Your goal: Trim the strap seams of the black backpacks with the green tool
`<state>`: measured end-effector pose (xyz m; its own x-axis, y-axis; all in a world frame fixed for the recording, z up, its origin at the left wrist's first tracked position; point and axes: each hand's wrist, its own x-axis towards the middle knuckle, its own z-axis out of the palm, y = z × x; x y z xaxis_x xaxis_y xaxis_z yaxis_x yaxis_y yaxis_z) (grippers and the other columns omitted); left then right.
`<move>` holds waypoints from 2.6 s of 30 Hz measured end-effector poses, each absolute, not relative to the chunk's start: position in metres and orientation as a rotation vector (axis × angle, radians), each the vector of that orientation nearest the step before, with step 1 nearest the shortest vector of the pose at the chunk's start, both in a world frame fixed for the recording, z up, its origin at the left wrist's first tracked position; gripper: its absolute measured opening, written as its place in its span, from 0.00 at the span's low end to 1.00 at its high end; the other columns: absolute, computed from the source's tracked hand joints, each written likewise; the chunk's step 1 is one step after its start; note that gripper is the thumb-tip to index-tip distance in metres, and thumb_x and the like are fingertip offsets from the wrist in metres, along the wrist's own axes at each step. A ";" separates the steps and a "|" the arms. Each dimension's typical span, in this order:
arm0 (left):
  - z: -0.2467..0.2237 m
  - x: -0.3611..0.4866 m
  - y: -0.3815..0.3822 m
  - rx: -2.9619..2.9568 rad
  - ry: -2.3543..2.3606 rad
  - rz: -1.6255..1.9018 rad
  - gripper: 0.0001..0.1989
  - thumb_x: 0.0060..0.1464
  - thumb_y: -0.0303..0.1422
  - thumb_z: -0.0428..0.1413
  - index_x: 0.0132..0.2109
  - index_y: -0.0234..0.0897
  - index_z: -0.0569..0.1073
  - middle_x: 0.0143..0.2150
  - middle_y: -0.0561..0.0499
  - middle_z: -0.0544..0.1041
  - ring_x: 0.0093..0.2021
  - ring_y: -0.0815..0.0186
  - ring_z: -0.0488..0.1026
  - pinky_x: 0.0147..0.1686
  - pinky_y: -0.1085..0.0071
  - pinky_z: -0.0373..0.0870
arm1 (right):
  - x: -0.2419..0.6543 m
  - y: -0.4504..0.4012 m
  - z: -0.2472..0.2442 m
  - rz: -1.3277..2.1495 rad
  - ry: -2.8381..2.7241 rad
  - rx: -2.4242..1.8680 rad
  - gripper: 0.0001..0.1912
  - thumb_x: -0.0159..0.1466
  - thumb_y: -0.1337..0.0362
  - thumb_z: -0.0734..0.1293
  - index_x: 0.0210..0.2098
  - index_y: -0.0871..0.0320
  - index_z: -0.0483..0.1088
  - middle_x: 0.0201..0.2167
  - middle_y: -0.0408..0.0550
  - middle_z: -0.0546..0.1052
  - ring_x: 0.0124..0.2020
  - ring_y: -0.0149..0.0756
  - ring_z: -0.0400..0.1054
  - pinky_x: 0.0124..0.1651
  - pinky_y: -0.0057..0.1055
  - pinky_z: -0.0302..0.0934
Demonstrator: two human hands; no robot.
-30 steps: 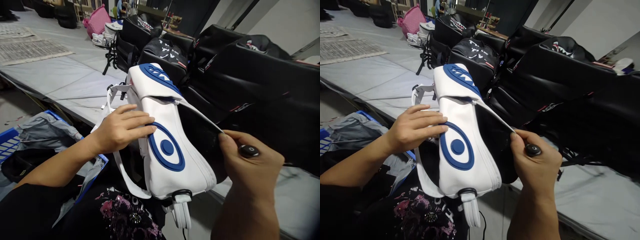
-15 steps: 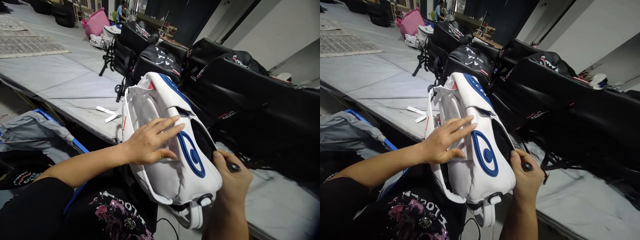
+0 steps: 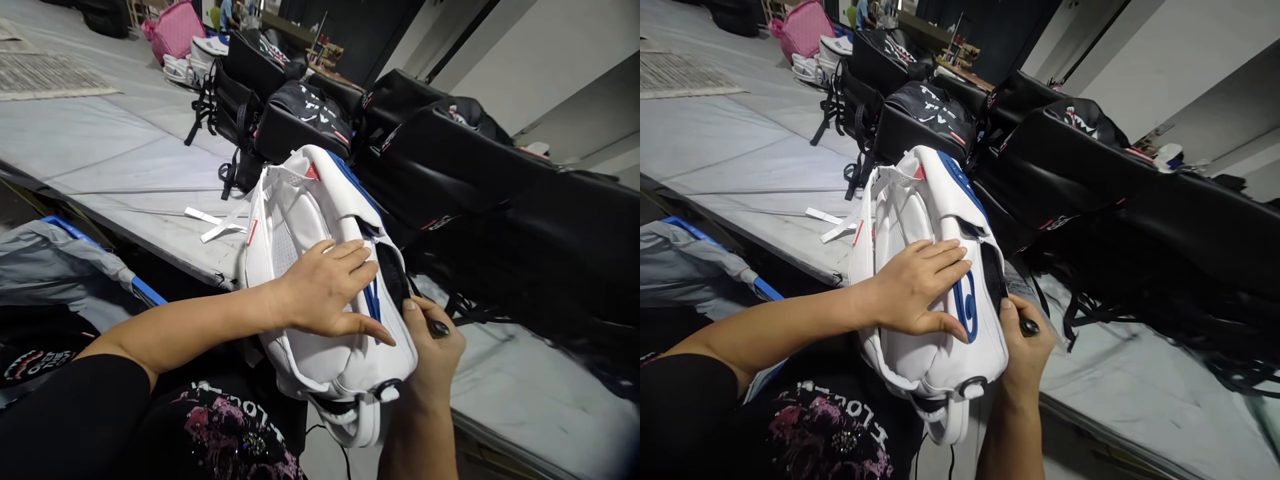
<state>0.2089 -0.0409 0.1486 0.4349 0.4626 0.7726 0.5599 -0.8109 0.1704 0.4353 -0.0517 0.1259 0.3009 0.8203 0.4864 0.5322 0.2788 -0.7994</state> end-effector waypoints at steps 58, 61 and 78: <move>0.149 0.113 -0.108 -2.027 -1.131 -3.508 0.23 0.53 0.44 0.63 0.50 0.40 0.66 0.51 0.43 0.75 0.55 0.59 0.71 0.43 0.69 0.71 | 0.312 -0.124 0.081 0.577 -1.912 -0.670 0.11 0.66 0.69 0.63 0.47 0.53 0.72 0.37 0.44 0.79 0.35 0.33 0.75 0.38 0.26 0.70; 0.156 0.087 -0.091 -2.139 -1.606 -3.038 0.31 0.46 0.48 0.66 0.52 0.40 0.65 0.48 0.45 0.77 0.50 0.58 0.75 0.41 0.68 0.72 | 0.319 -0.127 0.088 0.814 -1.922 -0.609 0.12 0.67 0.67 0.63 0.48 0.51 0.72 0.40 0.44 0.80 0.37 0.33 0.76 0.39 0.27 0.71; 0.043 0.085 -0.060 -2.212 -2.511 -0.642 0.46 0.57 0.53 0.52 0.73 0.35 0.46 0.74 0.31 0.36 0.73 0.40 0.29 0.67 0.38 0.40 | 0.301 -0.065 -0.010 0.867 -1.877 -1.250 0.18 0.65 0.61 0.63 0.53 0.60 0.70 0.45 0.53 0.78 0.46 0.44 0.74 0.50 0.43 0.67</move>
<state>0.0845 -0.0603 0.0435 -0.1370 0.9895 0.0465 0.8905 0.1025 0.4433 0.3007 -0.0652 -0.0096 -0.2805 0.9406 0.1912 0.4647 0.3074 -0.8304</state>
